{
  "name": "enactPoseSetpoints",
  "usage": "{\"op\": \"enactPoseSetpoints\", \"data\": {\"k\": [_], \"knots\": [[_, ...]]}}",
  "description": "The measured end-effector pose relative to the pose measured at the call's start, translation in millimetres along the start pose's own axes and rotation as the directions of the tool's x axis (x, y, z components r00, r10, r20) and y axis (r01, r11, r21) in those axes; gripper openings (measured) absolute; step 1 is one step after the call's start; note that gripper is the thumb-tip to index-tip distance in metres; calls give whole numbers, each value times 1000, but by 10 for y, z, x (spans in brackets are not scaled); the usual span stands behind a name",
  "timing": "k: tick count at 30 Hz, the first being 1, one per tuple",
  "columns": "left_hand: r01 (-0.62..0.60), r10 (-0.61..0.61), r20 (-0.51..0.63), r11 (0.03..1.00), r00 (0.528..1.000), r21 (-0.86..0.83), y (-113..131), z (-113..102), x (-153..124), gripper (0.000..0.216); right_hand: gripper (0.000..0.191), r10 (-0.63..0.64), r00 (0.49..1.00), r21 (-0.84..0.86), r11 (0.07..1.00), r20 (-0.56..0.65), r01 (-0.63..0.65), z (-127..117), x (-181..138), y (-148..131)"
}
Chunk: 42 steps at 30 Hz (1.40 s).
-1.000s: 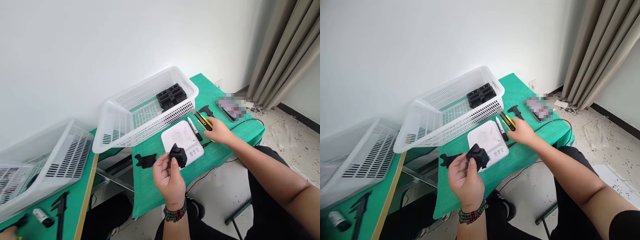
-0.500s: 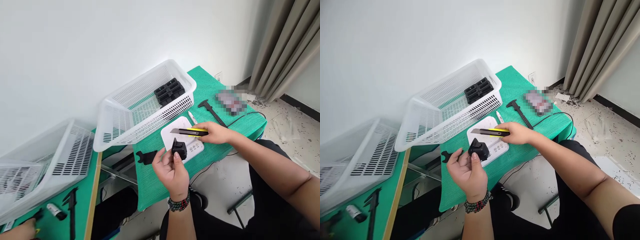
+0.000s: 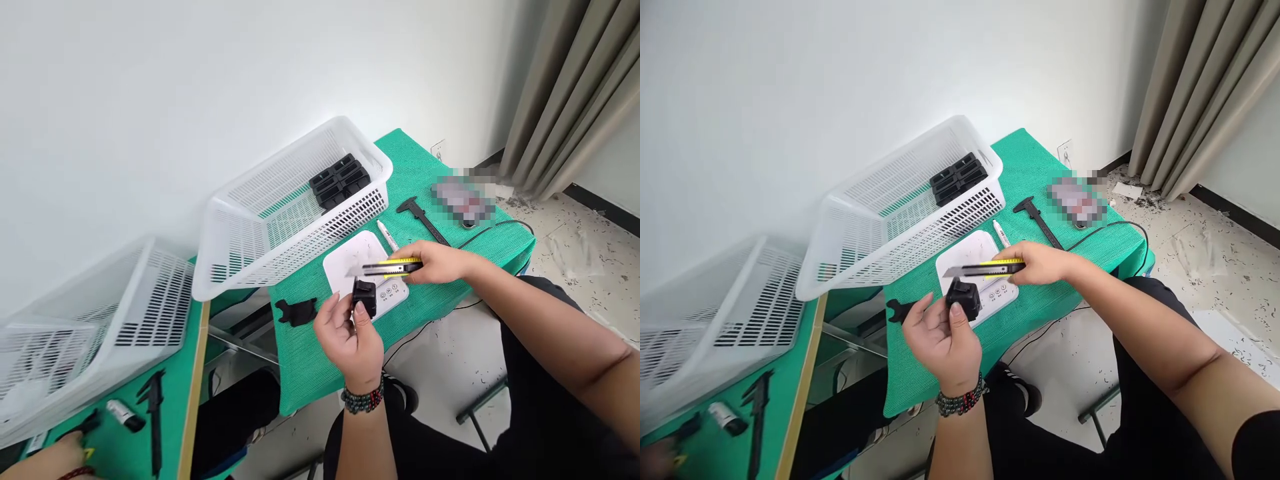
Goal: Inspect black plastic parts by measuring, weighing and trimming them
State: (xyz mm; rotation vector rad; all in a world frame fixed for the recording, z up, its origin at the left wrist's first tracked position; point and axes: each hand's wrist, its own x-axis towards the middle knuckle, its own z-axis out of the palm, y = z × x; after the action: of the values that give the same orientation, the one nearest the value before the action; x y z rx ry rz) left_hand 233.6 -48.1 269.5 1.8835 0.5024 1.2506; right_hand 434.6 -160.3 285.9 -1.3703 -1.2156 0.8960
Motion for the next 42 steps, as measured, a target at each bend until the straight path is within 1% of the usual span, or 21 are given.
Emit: {"op": "enactPoseSetpoints", "data": {"k": [2, 3, 6, 7, 8, 10, 12, 13, 15, 17, 20, 22, 24, 26, 28, 31, 33, 36, 40, 41, 42], "knots": [[-18, 18, -11, 1000, 1000, -1, 6, 1, -3, 31, 39, 12, 995, -22, 1000, -103, -14, -11, 0, -5], [-22, 22, -18, 1000, 1000, -3, 10, 1, -4, 31, 40, 32, 994, 0, 999, -108, -32, -16, -1, -9], [-16, 16, -46, 1000, 999, -4, 23, 0, -11, 30, 43, 74, 996, 65, 995, 57, -77, -27, -1, -23], [-12, 11, -57, 1000, 998, -4, 28, -1, -14, 30, 41, 69, 995, 49, 996, 78, -73, -29, 1, -22], [-7, 6, -65, 1000, 998, -8, 33, -4, -16, 30, 39, 59, 997, 15, 998, 50, -60, -30, 5, -18], [19, -23, -80, 999, 997, -46, 47, -11, -12, 30, 34, 51, 995, -26, 998, -82, -53, -29, 16, -1], [117, -133, -83, 979, 988, -169, 62, -22, 11, 33, 33, 96, 984, 67, 994, -149, -87, -19, 26, 16], [195, -220, -67, 945, 973, -263, 67, -29, 31, 34, 36, 122, 984, 161, 982, -126, -101, -10, 28, 19], [347, -394, -9, 821, 919, -454, 72, -49, 84, 33, 43, 130, 991, 357, 927, -29, -112, 12, 27, 18], [429, -495, 53, 689, 867, -585, 68, -79, 141, 30, 43, 108, 993, 460, 880, 45, -116, 34, 21, 10], [475, -559, 122, 548, 820, -688, 65, -124, 197, 28, 35, 135, 982, 447, 877, 129, -180, 57, 16, 2], [505, -589, 175, 459, 789, -731, 68, -138, 207, 17, 31, 164, 972, 421, 879, 169, -222, 68, 18, -2], [517, -604, 193, 426, 774, -742, 67, -131, 202, 12, 32, 157, 969, 435, 871, 191, -227, 79, 22, -6], [509, -587, 164, 490, 793, -708, 50, -113, 192, 24, 35, 133, 971, 457, 864, 201, -213, 92, 23, -10], [475, -534, 105, 625, 839, -620, 18, -97, 176, 32, 38, 115, 972, 467, 862, 204, -199, 101, 18, -10], [353, -396, -35, 853, 918, -384, -28, -91, 134, 42, 40, 111, 968, 458, 865, 223, -204, 106, 2, -6], [267, -289, -77, 940, 954, -213, -31, -89, 98, 44, 43, 115, 964, 435, 874, 241, -214, 105, -6, 1], [156, -160, -18, 981, 987, -115, 5, -75, 54, 39, 42, 154, 966, 362, 905, 206, -222, 100, 2, 19], [13, -8, 44, 992, 999, -126, 56, -46, 38, 32, 41, 222, 972, 275, 942, -76, -194, 70, 19, 32], [2, 5, 53, 991, 999, -133, 61, -41, 38, 31, 42, 213, 972, 286, 942, -99, -177, 56, 16, 28], [3, 6, 63, 989, 998, -145, 65, -38, 39, 29, 43, 191, 979, 306, 938, -66, -162, 40, 9, 22]]}}
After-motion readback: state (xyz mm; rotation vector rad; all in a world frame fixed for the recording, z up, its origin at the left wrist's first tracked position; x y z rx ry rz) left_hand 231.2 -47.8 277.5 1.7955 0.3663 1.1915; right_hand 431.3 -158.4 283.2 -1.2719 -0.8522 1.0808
